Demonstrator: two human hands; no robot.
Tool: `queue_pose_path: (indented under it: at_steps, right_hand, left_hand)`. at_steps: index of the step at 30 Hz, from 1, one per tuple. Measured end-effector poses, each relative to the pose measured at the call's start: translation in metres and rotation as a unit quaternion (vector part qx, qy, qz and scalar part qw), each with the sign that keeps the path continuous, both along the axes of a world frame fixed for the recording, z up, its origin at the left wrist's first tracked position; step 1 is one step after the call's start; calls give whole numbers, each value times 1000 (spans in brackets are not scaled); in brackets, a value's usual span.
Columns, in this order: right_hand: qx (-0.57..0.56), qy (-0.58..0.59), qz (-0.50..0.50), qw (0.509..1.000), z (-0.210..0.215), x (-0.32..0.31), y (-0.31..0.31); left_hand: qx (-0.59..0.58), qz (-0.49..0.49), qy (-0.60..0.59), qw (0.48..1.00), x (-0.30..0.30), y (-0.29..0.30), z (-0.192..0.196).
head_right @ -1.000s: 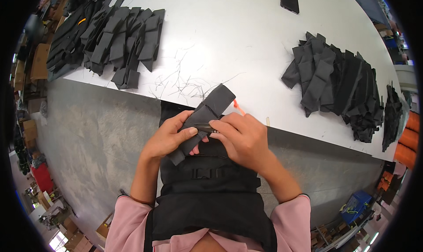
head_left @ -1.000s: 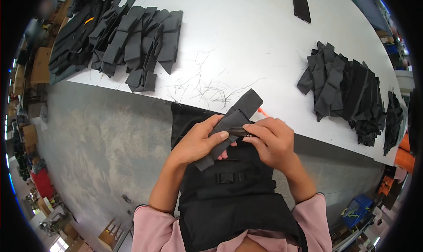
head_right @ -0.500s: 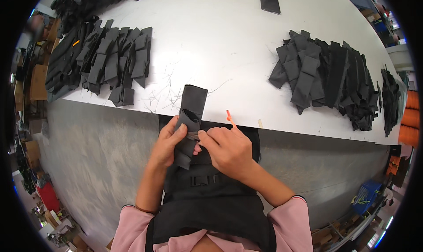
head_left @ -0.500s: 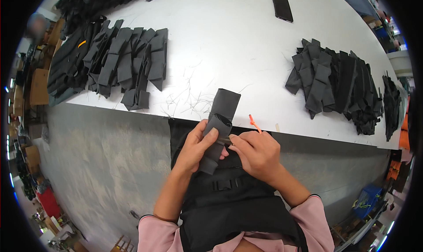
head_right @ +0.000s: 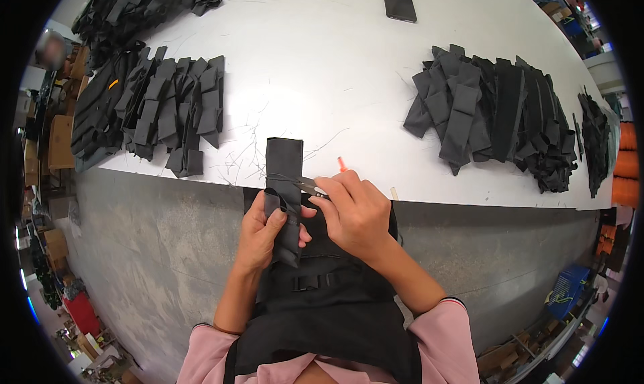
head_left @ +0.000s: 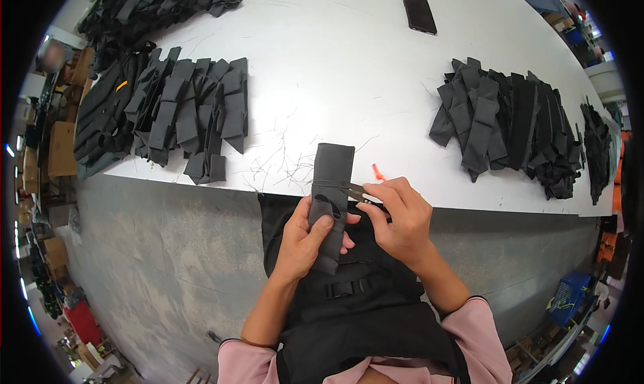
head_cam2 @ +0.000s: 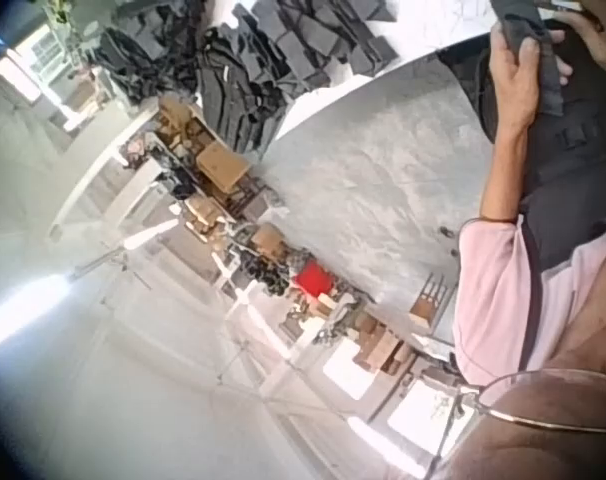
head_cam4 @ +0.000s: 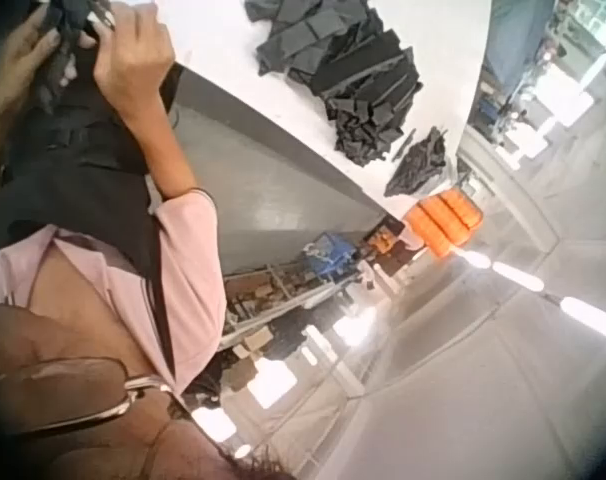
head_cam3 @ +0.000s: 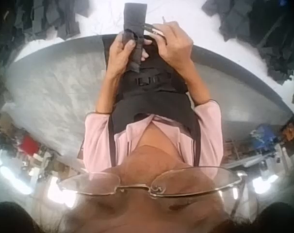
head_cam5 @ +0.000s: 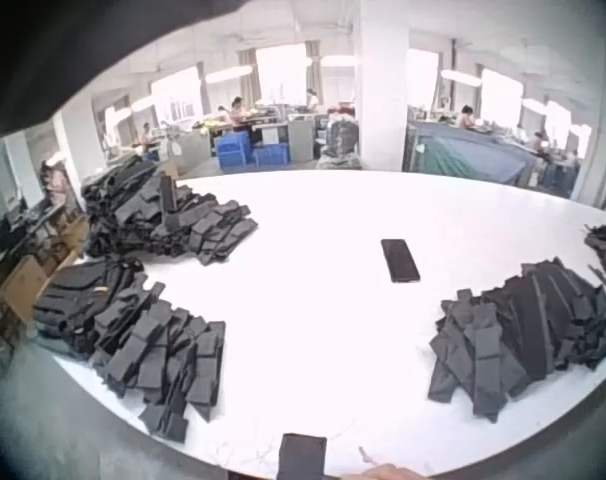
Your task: Use a small pair of snips to trim excess threads from black fabric components.
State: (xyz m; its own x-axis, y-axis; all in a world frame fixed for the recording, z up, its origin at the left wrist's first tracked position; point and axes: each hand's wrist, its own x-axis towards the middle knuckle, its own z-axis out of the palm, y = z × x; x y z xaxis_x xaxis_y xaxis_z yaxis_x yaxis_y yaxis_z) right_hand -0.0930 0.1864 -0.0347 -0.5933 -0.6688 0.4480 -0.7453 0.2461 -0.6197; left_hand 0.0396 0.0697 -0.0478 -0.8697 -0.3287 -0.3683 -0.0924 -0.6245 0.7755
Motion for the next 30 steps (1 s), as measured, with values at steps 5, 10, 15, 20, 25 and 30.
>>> queue_pose_path:
  at_steps: [5, 10, 15, 20, 25, 30]
  right_hand:
    - [22, 56, 4, 998, -2, 0, 0]
    - [-48, -103, -49, 992, -6, 1, 6]
    - [-18, -42, -25, 999, -2, 4, 3]
    - [-2, -19, -11, 1000, -2, 2, 0]
    - [-45, -139, 6, 989, -2, 4, 3]
    - [-24, -67, 32, 997, -4, 1, -4]
  left_hand:
    - [11, 10, -4, 1000, 0, 3, 1]
    - [22, 33, -14, 999, -2, 6, -4]
    - [24, 28, -10, 999, -5, 7, 0]
    - [31, 22, -7, 999, -4, 7, 1]
    - [-9, 4, -10, 1000, -6, 8, 0]
    - [-79, 6, -23, 997, -5, 15, -5]
